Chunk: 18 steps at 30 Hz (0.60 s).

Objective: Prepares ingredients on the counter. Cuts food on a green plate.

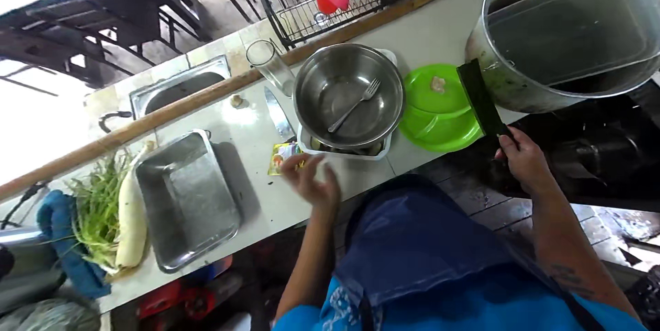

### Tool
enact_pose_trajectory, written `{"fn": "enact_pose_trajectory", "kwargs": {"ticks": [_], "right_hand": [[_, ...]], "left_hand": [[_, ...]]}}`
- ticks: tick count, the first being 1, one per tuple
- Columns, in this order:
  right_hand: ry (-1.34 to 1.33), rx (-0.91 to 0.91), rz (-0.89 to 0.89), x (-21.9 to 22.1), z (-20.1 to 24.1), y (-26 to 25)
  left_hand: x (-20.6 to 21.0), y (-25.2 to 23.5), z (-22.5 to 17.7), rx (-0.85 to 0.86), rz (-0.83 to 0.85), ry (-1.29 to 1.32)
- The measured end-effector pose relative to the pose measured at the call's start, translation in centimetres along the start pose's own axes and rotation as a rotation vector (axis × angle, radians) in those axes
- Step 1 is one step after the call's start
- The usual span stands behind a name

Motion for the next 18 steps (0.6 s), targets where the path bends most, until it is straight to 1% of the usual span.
{"fn": "enact_pose_trajectory", "kwargs": {"ticks": [1,2,4,6,7,8,9,11,14,18], "right_hand": [[-0.013,-0.007,0.026,-0.2,-0.1,-0.2],[-0.017,-0.008,0.050,-0.4,-0.1,-0.4],[0.026,-0.009,0.097,-0.8,0.1,-0.9],[0.096,-0.048,0.103,-0.9,0.2,-1.3],[0.115,-0.086,0.094,-0.8,0.2,-1.5],[0.122,-0.125,0.079,-0.7,0.1,-1.6],[0.124,-0.157,0.067,-0.7,0.0,-1.8],[0.125,-0.196,0.053,-0.6,-0.2,-2.2],[0.150,-0.221,0.069,-0.4,-0.5,-2.6],[0.209,-0.265,0.095,-0.2,-0.2,-3.1]], "left_hand": [[2.8,-0.8,-2.6,0.019,0.089,0.074],[5.8,-1.7,-5.1,-0.002,0.216,0.138],[12.7,-3.2,-8.5,-0.153,0.586,0.218],[20.1,-4.2,-8.9,-0.348,0.882,0.189],[23.4,-4.4,-8.3,-0.442,0.973,0.126],[26.2,-4.5,-7.3,-0.508,1.010,0.051],[28.5,-4.6,-6.2,-0.552,1.011,-0.021],[31.4,-4.8,-4.1,-0.583,0.978,-0.147],[32.8,-5.2,-2.6,-0.560,0.932,-0.256],[32.6,-5.4,-2.0,-0.541,0.928,-0.215]]}}
Point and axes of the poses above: each hand's wrist, its own y-axis away from the middle knuckle, its own x-axis out of the palm, z = x × y, the point moved 2 cm from there along -y, towards the middle knuckle, and after that the axes turned 2 degrees about y, right-handed, at the moved point
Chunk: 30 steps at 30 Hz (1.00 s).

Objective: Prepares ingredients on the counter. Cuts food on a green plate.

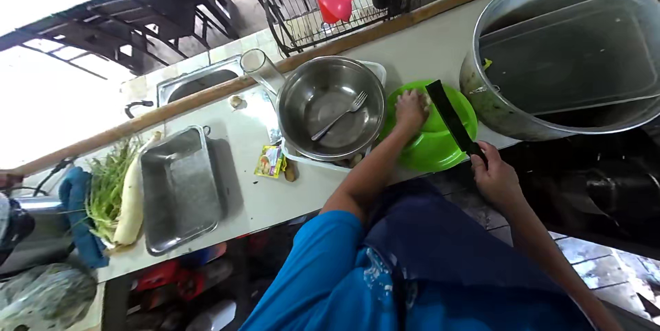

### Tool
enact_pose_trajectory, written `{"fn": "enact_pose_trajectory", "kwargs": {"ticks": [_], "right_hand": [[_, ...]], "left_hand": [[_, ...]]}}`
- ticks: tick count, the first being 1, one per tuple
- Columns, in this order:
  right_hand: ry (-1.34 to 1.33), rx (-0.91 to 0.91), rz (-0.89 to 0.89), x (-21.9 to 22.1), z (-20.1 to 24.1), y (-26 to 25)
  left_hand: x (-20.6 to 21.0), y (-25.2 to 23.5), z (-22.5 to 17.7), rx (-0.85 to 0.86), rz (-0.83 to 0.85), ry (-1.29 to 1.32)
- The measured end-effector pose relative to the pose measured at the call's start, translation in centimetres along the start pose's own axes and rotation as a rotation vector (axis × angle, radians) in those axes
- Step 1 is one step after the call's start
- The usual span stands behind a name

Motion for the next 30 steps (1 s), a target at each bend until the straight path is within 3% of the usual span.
{"fn": "enact_pose_trajectory", "kwargs": {"ticks": [12,17,24,30], "right_hand": [[0.190,-0.101,0.052,1.1,0.3,-0.8],[0.327,-0.078,0.090,0.7,1.5,-0.4],[0.323,-0.028,0.162,1.0,2.8,-2.1],[0.365,-0.018,0.207,-0.4,2.7,-0.5]], "left_hand": [[-0.4,0.9,0.8,-0.032,0.007,0.081],[-0.5,1.0,0.7,-0.051,0.054,0.053],[-0.4,0.9,0.9,-0.025,0.056,0.026],[-0.1,1.1,0.9,-0.016,0.005,-0.002]]}}
Point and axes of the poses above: each hand's wrist, its own y-axis away from the middle knuckle, its own x-axis out of the palm, z = x × y, the point moved 2 cm from there along -y, towards the middle knuckle, and after that the axes turned 2 degrees about y, right-handed, at the moved point
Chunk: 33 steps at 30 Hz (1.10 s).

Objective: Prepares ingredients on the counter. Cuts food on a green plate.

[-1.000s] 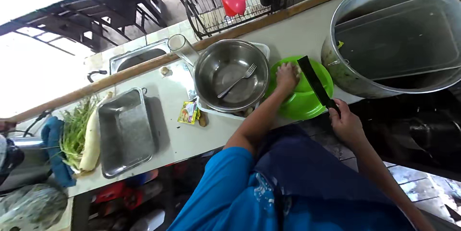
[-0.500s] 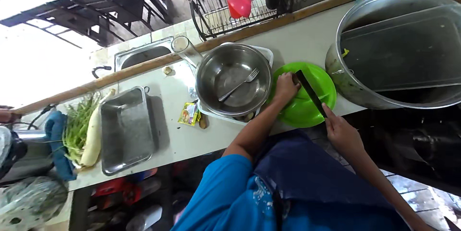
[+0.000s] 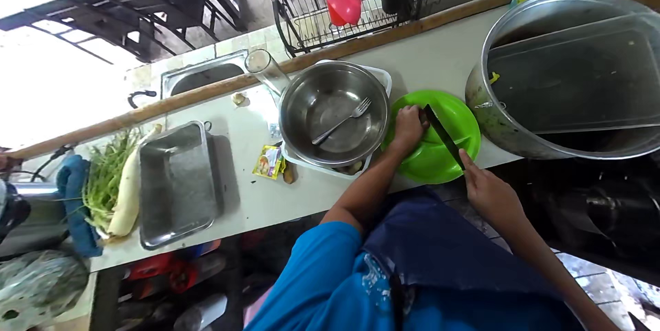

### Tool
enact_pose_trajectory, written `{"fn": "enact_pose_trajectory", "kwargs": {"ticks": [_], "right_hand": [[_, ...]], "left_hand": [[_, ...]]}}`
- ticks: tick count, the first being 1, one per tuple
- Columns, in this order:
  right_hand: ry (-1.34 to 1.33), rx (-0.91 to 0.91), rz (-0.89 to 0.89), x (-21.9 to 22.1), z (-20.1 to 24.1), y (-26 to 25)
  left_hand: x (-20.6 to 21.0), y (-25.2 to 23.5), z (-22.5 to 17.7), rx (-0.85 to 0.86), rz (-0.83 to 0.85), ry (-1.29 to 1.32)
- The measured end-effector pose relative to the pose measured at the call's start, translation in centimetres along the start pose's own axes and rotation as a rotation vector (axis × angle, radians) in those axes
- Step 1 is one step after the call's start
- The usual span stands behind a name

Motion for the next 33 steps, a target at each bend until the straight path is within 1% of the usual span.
{"fn": "enact_pose_trajectory", "kwargs": {"ticks": [3,7,12,14,17,19,21,24,27,33], "right_hand": [[0.005,-0.002,-0.008,0.0,0.4,-0.2],[0.004,0.050,0.061,-0.5,1.0,-1.2],[0.011,0.050,0.083,-1.6,0.2,0.3],[-0.024,0.033,0.061,-1.7,-0.3,0.6],[-0.118,0.024,0.057,-1.8,-1.3,0.5],[-0.141,-0.009,-0.010,-1.5,-1.6,0.6],[-0.151,-0.060,-0.108,-0.9,-1.8,1.0],[-0.168,-0.108,-0.165,-0.2,-1.6,1.2],[-0.160,-0.126,-0.161,0.4,-1.3,0.9],[-0.141,-0.105,-0.109,0.8,-0.8,0.3]], "left_hand": [[0.1,0.3,0.2,0.046,-0.007,-0.006],[0.0,0.3,0.3,0.066,0.004,-0.021],[-1.4,-0.2,0.5,-0.030,-0.015,0.005],[-1.6,-0.2,0.6,-0.023,-0.013,0.012],[-1.2,0.1,0.9,0.043,-0.004,0.050],[-1.5,0.5,0.7,0.064,0.001,0.090],[-1.8,1.0,0.4,0.025,0.017,0.099],[-1.9,1.2,0.5,-0.005,0.002,0.067],[-1.5,0.9,0.9,0.047,-0.034,0.013],[-0.8,0.5,1.2,0.053,-0.049,-0.047]]}}
Point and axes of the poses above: each hand's wrist, its own y-axis away from the middle knuckle, its own x-axis out of the palm, z = x × y, the point moved 2 cm from there along -y, towards the middle knuckle, and after that the axes turned 2 degrees about y, right-handed, at the moved point
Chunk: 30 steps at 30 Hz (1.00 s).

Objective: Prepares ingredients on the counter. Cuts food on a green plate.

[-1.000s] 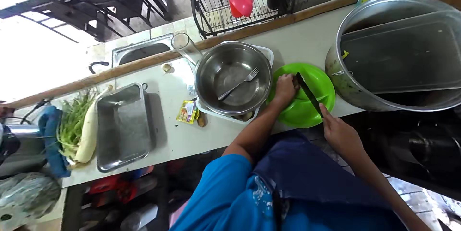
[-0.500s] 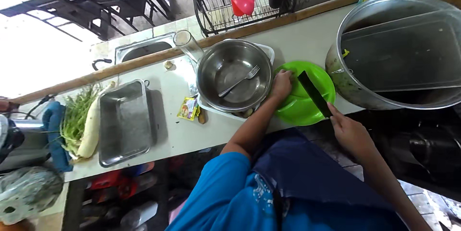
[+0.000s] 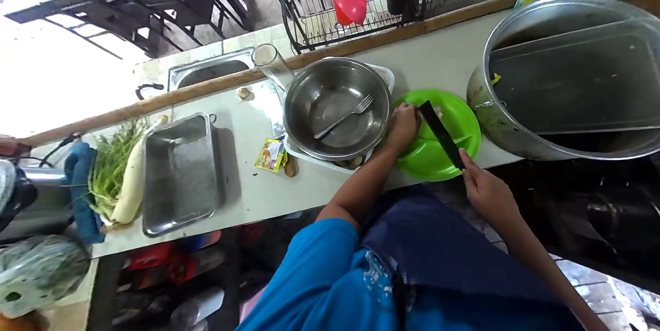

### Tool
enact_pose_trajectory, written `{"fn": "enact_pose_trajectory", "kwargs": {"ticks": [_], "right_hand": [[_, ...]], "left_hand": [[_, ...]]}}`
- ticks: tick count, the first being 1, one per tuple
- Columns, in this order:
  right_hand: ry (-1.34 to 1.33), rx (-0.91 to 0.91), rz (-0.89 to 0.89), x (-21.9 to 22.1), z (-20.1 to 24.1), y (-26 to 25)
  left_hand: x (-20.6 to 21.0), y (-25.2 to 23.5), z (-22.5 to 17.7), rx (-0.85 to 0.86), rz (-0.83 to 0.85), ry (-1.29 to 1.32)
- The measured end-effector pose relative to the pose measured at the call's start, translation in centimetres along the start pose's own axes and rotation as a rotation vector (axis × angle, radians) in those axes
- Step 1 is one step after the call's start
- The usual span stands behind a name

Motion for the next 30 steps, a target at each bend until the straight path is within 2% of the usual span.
{"fn": "enact_pose_trajectory", "kwargs": {"ticks": [7,11,18,30], "right_hand": [[0.067,0.040,0.035,0.0,0.4,-0.6],[0.014,0.059,0.098,-0.4,0.4,-1.8],[-0.121,0.006,-0.025,-1.2,-0.9,-0.9],[-0.095,-0.032,0.013,-0.3,-1.0,-0.8]], "left_hand": [[0.1,-0.2,-0.2,0.010,0.037,-0.032],[0.1,-0.2,-0.5,0.019,0.055,-0.041],[-0.5,0.6,-0.3,-0.057,-0.004,0.067],[-0.3,0.3,-0.1,-0.005,0.015,0.024]]}}
Point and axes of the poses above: each hand's wrist, its own y-axis away from the middle knuckle, its own x-axis out of the palm, z = x × y, the point moved 2 cm from there along -y, towards the middle knuckle, and after that the axes turned 2 degrees about y, right-handed, at the moved point
